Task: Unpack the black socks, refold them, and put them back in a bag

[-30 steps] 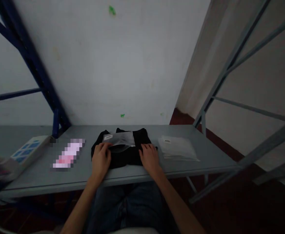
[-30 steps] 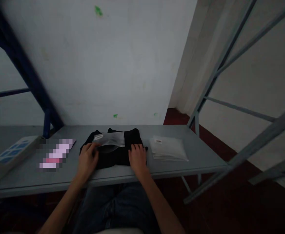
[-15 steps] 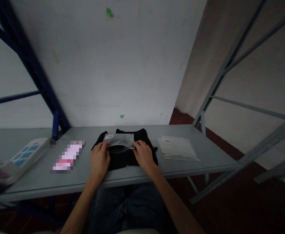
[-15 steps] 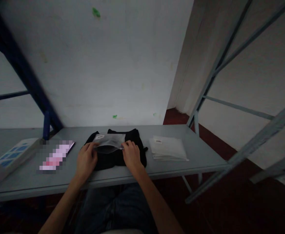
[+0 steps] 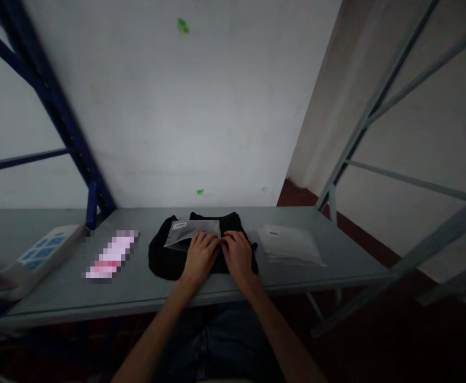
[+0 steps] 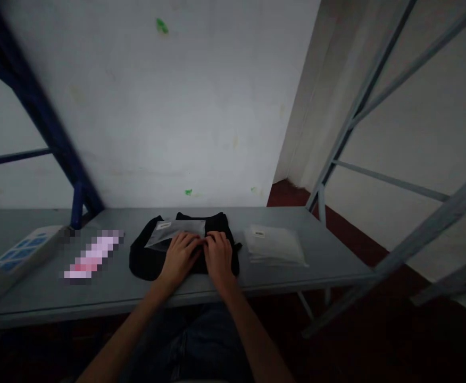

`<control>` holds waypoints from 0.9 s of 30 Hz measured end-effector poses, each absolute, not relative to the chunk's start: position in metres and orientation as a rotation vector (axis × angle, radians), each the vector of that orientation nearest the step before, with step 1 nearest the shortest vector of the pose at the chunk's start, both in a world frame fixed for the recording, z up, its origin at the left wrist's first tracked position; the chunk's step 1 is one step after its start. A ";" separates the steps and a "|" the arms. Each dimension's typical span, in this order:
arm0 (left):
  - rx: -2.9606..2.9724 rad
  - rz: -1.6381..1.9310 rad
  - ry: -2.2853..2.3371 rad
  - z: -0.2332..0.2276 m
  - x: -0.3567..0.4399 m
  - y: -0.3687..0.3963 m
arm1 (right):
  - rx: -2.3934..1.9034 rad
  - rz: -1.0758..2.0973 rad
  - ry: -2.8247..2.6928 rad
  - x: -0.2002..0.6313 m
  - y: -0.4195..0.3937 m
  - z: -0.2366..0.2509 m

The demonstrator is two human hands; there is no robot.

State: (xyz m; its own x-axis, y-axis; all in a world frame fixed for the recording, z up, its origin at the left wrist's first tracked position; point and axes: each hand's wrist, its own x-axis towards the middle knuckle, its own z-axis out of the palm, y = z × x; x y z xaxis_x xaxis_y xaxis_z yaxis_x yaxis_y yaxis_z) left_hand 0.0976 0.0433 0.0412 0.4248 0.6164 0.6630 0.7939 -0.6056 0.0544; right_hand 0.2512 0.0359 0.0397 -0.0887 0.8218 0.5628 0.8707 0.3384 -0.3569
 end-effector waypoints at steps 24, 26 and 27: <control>-2.109 -0.956 -1.454 0.039 0.002 0.028 | -1.484 -0.221 -1.918 0.287 0.039 0.043; -2.130 -0.956 -1.528 0.041 -0.002 0.029 | -1.531 -0.169 -1.918 0.291 0.038 0.045; -2.157 -0.959 -1.562 0.042 -0.003 0.029 | -1.555 -0.134 -1.920 0.292 0.038 0.046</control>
